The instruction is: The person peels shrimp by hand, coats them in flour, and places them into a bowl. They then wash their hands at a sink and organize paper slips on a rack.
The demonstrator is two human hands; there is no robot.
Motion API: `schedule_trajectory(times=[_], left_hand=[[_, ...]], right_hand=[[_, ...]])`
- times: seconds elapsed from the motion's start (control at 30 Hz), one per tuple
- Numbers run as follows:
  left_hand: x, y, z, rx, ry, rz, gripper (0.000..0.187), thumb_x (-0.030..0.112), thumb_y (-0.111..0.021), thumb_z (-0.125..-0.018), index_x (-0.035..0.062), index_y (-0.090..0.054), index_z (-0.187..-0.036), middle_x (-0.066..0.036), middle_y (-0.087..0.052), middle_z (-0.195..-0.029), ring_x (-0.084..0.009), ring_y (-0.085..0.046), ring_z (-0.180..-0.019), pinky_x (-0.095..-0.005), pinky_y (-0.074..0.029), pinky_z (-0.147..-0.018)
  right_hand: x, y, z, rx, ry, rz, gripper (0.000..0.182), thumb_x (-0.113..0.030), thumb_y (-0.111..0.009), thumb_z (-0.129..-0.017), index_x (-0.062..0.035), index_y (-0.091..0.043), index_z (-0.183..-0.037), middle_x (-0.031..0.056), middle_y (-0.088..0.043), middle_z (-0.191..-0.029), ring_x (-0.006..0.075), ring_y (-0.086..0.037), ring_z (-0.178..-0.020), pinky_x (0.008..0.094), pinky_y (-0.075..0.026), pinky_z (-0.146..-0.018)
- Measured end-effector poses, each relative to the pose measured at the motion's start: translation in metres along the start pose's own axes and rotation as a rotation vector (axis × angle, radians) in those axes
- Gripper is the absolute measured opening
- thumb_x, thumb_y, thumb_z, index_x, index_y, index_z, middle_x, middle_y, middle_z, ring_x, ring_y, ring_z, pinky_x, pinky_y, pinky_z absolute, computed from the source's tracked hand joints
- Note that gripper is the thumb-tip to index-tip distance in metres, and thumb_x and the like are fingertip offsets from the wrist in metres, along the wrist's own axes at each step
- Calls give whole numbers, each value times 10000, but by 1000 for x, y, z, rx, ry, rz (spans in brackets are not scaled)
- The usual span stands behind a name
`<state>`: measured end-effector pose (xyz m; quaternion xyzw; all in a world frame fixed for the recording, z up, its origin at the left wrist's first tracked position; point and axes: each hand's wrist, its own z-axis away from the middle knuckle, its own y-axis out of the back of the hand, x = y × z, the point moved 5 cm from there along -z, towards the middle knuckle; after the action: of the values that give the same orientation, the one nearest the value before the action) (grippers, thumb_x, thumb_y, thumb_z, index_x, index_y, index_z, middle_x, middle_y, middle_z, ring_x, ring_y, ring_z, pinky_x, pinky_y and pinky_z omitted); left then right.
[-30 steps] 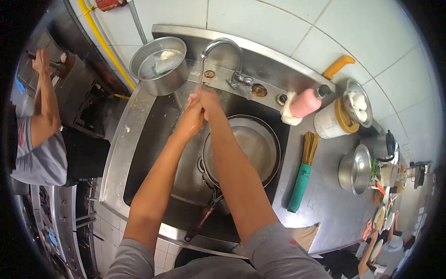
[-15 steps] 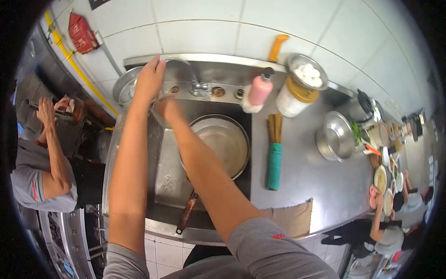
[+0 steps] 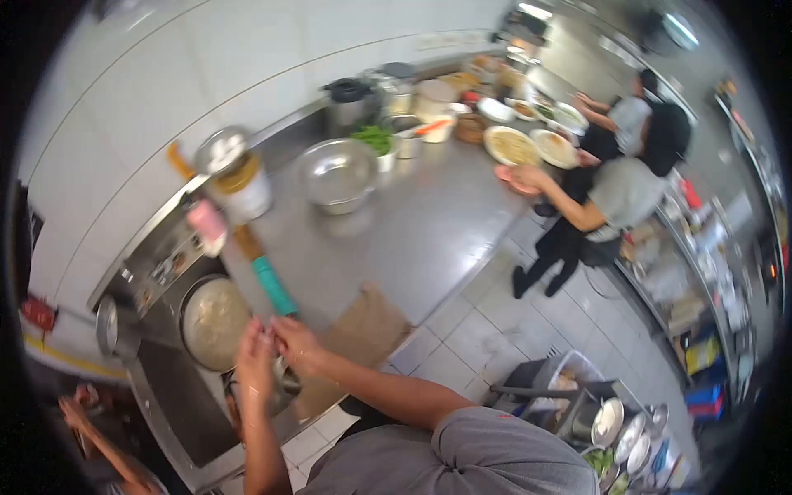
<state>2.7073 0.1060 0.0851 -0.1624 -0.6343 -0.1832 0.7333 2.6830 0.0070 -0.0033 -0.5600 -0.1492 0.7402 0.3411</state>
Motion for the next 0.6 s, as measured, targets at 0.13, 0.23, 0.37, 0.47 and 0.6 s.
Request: schedule_trajectory(times=[0.13,0.23,0.37,0.47,0.6], left_hand=[[-38,-170,82,-441,-99,-90,569,124,-602,-958,53,-353,-1464,-156,-385,-1493,-224,-476,-1282,-335,-455,-974],[-43,-293,140,-753,395,172,576,168,-627,-946,25,-353,-1432,-142,-451,-1412,-235,-520,-1212,-371,-474,-956],[-103,-460,196,-988,816,239,478,253,-649,-937,26,-443,-1304,-147,-570,-1164,-254,-594,-1045,-423,-508,-891],[-142,-583,201,-1037,867,153,534,306,-716,-876,28,-449,-1245,-126,-565,-1061,-284,-597,-928,-453,-518,-832],[-145,-686,248,-1039,1032,145,621,530,-698,-810,53,-480,-1142,-151,-543,-889,-308,-565,-780,-462,-523,-746]], right_hand=[[-128,134,66,239,376,-205,355,-454,-488,-1006,-128,-539,-874,-42,-441,-623,48,-366,-507,223,-270,-439],[-163,246,125,513,557,-285,374,-477,-496,-999,-134,-543,-858,-41,-451,-602,61,-353,-476,231,-281,-432],[-187,401,265,1014,797,-111,409,-503,-502,-986,-114,-566,-878,-20,-488,-617,71,-418,-512,230,-332,-466],[-196,494,342,1307,910,104,404,-470,-539,-968,-76,-597,-898,26,-570,-693,134,-506,-595,277,-415,-558],[-179,555,448,1583,824,345,325,-354,-607,-903,-39,-614,-983,101,-648,-767,190,-606,-680,349,-489,-625]])
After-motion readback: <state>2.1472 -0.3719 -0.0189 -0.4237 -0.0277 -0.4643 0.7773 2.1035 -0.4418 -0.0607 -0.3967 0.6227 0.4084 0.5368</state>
